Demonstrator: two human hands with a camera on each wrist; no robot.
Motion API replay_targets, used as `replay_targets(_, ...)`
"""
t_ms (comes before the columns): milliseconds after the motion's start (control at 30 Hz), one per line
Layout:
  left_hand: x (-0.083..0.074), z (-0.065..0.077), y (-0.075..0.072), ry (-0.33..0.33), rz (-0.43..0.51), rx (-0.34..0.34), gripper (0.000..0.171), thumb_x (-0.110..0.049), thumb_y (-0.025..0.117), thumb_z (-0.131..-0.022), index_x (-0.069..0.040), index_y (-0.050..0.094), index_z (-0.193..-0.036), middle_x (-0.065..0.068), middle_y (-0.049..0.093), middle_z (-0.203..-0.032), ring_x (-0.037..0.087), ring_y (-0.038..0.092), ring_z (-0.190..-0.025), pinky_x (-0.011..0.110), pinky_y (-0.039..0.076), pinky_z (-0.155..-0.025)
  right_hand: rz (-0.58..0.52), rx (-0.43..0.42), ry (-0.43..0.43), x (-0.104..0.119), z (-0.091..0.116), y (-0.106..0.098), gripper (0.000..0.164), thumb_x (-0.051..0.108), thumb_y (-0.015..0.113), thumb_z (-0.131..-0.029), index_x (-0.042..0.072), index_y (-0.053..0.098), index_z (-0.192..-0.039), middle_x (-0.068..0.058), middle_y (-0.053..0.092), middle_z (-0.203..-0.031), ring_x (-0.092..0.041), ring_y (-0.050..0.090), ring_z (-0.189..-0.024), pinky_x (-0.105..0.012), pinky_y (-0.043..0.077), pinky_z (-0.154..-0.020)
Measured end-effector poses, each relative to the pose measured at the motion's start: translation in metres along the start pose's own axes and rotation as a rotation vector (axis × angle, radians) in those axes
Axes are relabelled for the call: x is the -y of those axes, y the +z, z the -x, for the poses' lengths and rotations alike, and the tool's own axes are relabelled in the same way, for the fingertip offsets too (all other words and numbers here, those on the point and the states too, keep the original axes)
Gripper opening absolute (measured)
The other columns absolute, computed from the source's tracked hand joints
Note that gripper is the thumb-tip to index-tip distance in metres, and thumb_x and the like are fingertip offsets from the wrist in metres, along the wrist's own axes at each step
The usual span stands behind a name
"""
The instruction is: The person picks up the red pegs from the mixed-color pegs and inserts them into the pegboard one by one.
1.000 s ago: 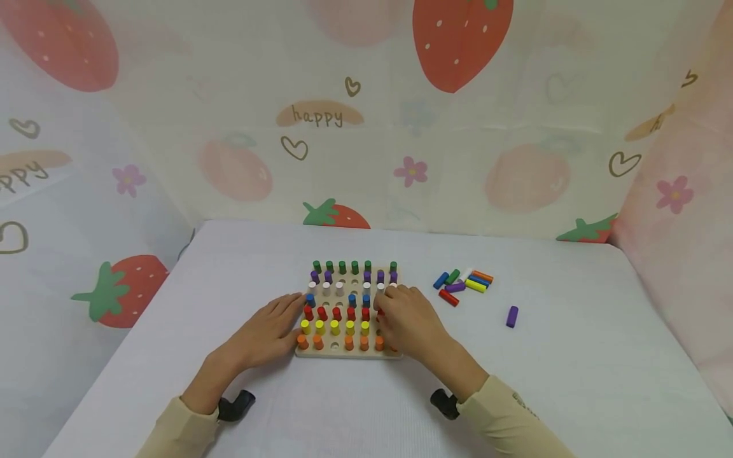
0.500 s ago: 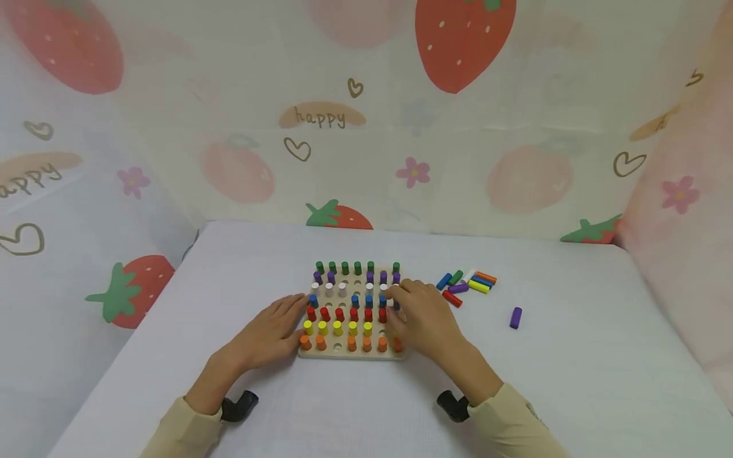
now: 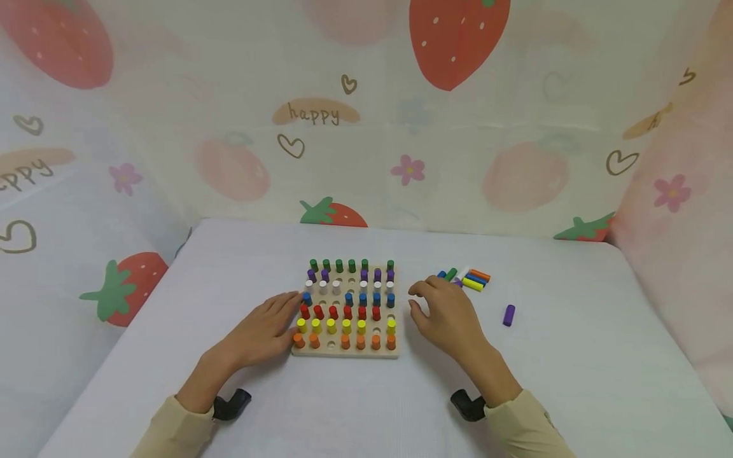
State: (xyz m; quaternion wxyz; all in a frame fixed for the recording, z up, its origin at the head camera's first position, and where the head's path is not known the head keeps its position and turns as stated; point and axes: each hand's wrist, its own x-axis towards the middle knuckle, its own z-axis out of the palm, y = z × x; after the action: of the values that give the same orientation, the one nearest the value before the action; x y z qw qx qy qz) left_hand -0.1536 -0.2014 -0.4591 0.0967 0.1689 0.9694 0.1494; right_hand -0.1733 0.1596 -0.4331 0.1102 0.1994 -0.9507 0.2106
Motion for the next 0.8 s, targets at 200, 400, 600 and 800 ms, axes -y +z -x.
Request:
replay_targets(200, 0.001, 0.0, -0.002, 0.01, 0.003, -0.006, 0.069, -0.032, 0.047, -0.106, -0.006, 0.029, -0.167, 0.019, 0.032, -0.173, 0.042, 0.029, -0.161, 0.061, 0.027, -0.133, -0.012, -0.004, 0.063, -0.01, 0.004, 0.001, 0.02, 0.018, 0.077, -0.096, 0.009, 0.078, -0.113, -0.008, 0.077, -0.109, -0.026, 0.073, -0.098, -0.046, 0.065, -0.085)
replay_targets(400, -0.001, -0.001, -0.002, 0.009, 0.009, -0.007, 0.069, -0.032, 0.047, -0.106, -0.005, 0.03, -0.167, 0.018, 0.033, -0.173, 0.042, 0.03, -0.161, 0.06, 0.027, -0.133, -0.01, -0.007, 0.078, -0.024, 0.008, -0.001, 0.022, 0.016, 0.076, -0.096, 0.006, 0.077, -0.115, -0.012, 0.077, -0.111, -0.029, 0.074, -0.1, -0.049, 0.065, -0.087)
replay_targets(600, 0.0, -0.003, -0.003, 0.005, 0.006, -0.015, 0.07, -0.032, 0.047, -0.105, -0.006, 0.029, -0.167, 0.018, 0.032, -0.173, 0.041, 0.029, -0.162, 0.06, 0.027, -0.133, -0.051, -0.057, 0.086, -0.037, 0.01, -0.009, 0.022, 0.01, 0.076, -0.094, 0.003, 0.077, -0.114, -0.015, 0.078, -0.109, -0.032, 0.073, -0.098, -0.051, 0.064, -0.084)
replay_targets(800, -0.002, 0.001, -0.005, 0.005, 0.006, -0.005, 0.069, -0.03, 0.048, -0.104, -0.006, 0.031, -0.166, 0.019, 0.034, -0.172, 0.042, 0.031, -0.16, 0.061, 0.028, -0.132, -0.087, -0.073, 0.125, -0.043, 0.018, -0.009, 0.02, 0.009, 0.073, -0.095, 0.001, 0.077, -0.113, -0.017, 0.079, -0.11, -0.035, 0.073, -0.099, -0.055, 0.062, -0.085)
